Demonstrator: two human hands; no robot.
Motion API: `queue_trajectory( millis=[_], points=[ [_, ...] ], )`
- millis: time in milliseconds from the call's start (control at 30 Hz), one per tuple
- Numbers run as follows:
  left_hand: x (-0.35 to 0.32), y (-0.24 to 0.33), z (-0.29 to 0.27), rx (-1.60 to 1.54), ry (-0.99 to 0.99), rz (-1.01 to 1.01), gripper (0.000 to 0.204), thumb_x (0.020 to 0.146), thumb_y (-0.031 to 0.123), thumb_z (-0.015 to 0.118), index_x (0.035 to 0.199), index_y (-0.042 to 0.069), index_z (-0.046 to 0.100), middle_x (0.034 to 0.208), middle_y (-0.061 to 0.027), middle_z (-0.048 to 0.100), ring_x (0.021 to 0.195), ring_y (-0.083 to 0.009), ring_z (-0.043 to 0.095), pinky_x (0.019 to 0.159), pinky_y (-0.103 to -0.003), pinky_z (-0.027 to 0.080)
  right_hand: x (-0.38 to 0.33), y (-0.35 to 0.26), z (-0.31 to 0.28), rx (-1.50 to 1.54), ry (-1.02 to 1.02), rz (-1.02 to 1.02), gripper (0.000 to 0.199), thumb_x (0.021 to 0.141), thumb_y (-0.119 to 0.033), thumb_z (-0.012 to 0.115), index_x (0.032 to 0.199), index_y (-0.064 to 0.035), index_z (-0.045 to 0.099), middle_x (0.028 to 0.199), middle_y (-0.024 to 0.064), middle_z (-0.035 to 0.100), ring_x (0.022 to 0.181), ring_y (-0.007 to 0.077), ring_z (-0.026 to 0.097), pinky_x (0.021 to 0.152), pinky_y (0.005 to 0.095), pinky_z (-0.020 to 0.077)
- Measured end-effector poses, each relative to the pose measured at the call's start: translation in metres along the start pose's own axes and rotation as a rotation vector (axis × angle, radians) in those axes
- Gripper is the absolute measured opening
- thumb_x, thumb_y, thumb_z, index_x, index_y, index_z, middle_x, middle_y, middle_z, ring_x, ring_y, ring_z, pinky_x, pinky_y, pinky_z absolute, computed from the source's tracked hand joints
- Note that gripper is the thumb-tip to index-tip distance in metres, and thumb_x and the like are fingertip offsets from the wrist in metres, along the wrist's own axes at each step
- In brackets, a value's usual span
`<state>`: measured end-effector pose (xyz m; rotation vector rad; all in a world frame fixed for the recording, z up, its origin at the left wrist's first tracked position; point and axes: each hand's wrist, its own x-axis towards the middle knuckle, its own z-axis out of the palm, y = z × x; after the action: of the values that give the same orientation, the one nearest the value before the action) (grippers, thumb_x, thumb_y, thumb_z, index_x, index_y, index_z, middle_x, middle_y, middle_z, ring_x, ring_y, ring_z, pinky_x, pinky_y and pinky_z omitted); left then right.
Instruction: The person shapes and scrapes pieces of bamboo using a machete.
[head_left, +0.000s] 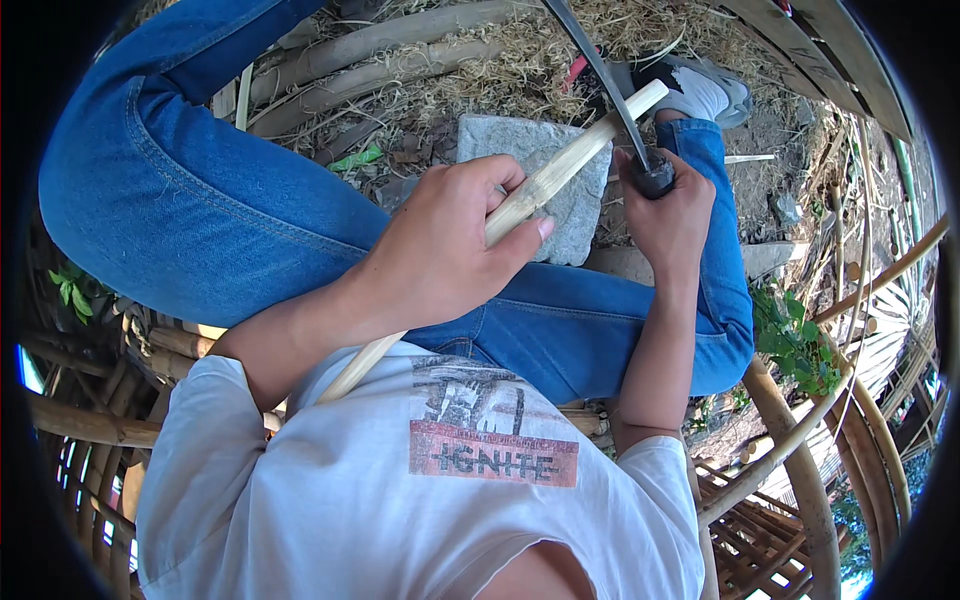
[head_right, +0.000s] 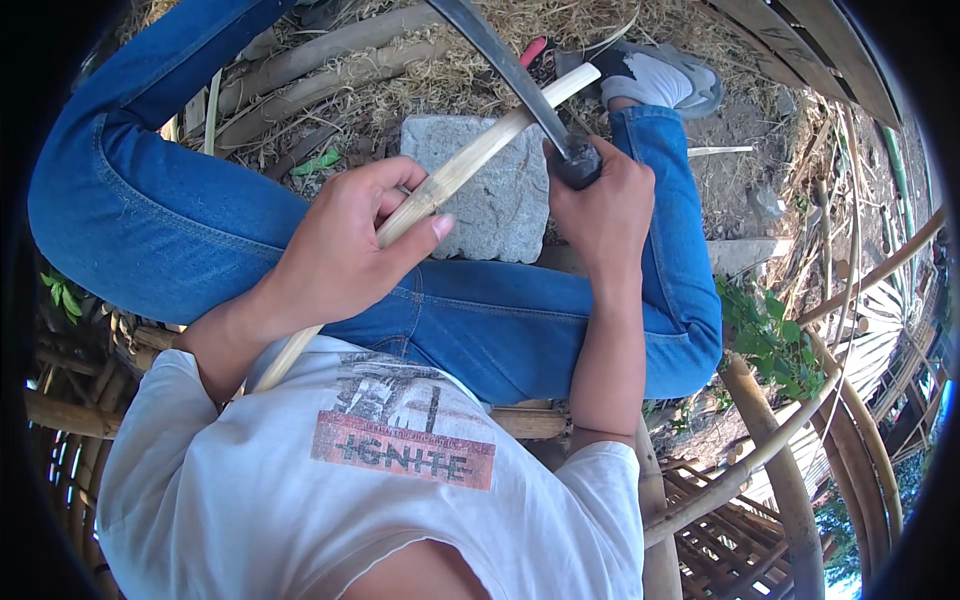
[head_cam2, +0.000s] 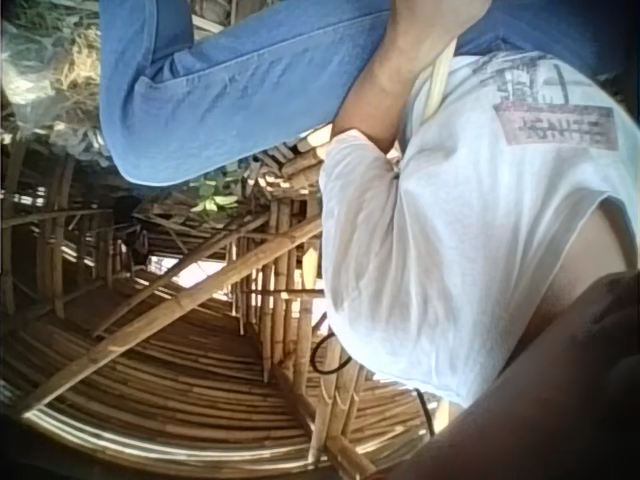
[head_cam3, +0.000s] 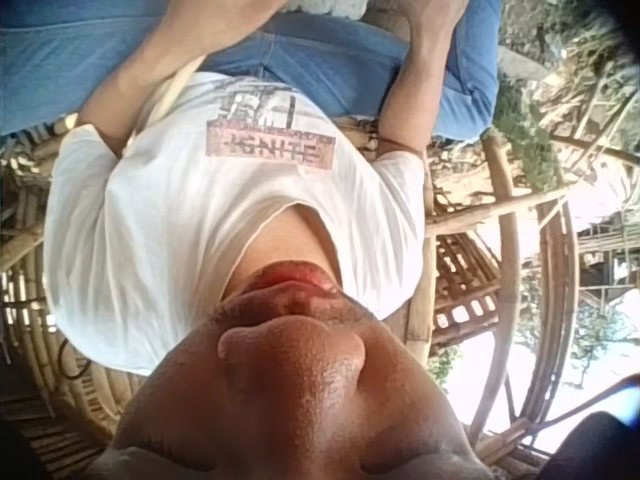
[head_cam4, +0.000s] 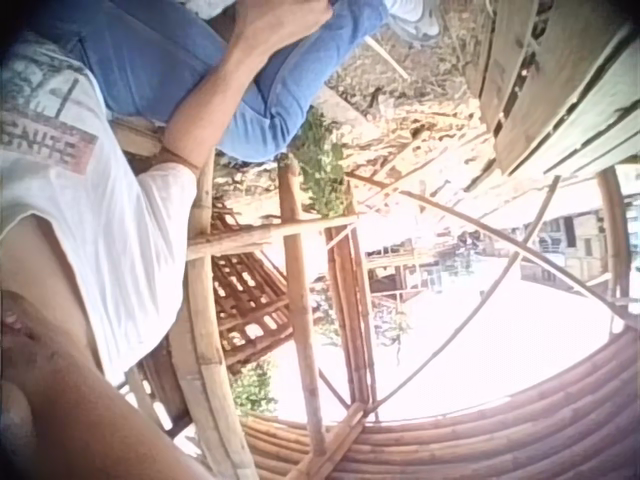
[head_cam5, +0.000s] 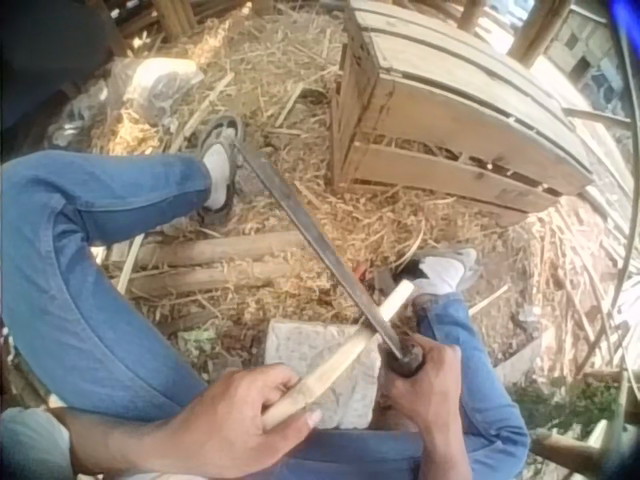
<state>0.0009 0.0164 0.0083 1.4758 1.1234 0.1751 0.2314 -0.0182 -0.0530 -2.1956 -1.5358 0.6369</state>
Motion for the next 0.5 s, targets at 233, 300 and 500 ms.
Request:
queue_trajectory(
  millis=[233,300,500],
  points=[
    [-0.002,0.003,-0.003,-0.025,0.012,0.045,0.021,0.092,0.016,0.07,0.094,-0.002,0.059,0.058,-0.0052,0.06,0.053,-0.0039,0.049,0.047,-0.027,0.036,-0.007,-0.006,0.0,0.159,-0.022,-0.016,0.025,0.08,-0.021,0.079,0.074,0.0001,0.068,0.055,0.0163,0.058,0.049,0.0317,0.06,0.05,0.0368,0.0444],
    [-0.002,0.003,-0.003,-0.04,0.012,0.037,0.021,0.093,0.016,0.069,0.093,-0.002,0.059,0.057,-0.0037,0.059,0.053,-0.0029,0.048,0.047,-0.026,0.035,-0.01,-0.008,0.002,0.201,-0.043,-0.021,0.025,0.08,-0.02,0.08,0.074,0.0002,0.067,0.055,0.0161,0.057,0.049,0.032,0.06,0.05,0.0363,0.0444],
    [-0.001,0.003,-0.003,-0.083,0.017,0.017,0.02,0.094,0.016,0.068,0.095,-0.003,0.06,0.059,-0.0019,0.058,0.055,-0.0021,0.046,0.048,-0.025,0.033,-0.016,-0.01,0.005,0.181,-0.076,-0.192,0.016,0.072,-0.014,0.078,0.075,-0.0022,0.068,0.057,0.0162,0.059,0.052,0.0346,0.061,0.052,0.0375,0.0473]
  ],
)
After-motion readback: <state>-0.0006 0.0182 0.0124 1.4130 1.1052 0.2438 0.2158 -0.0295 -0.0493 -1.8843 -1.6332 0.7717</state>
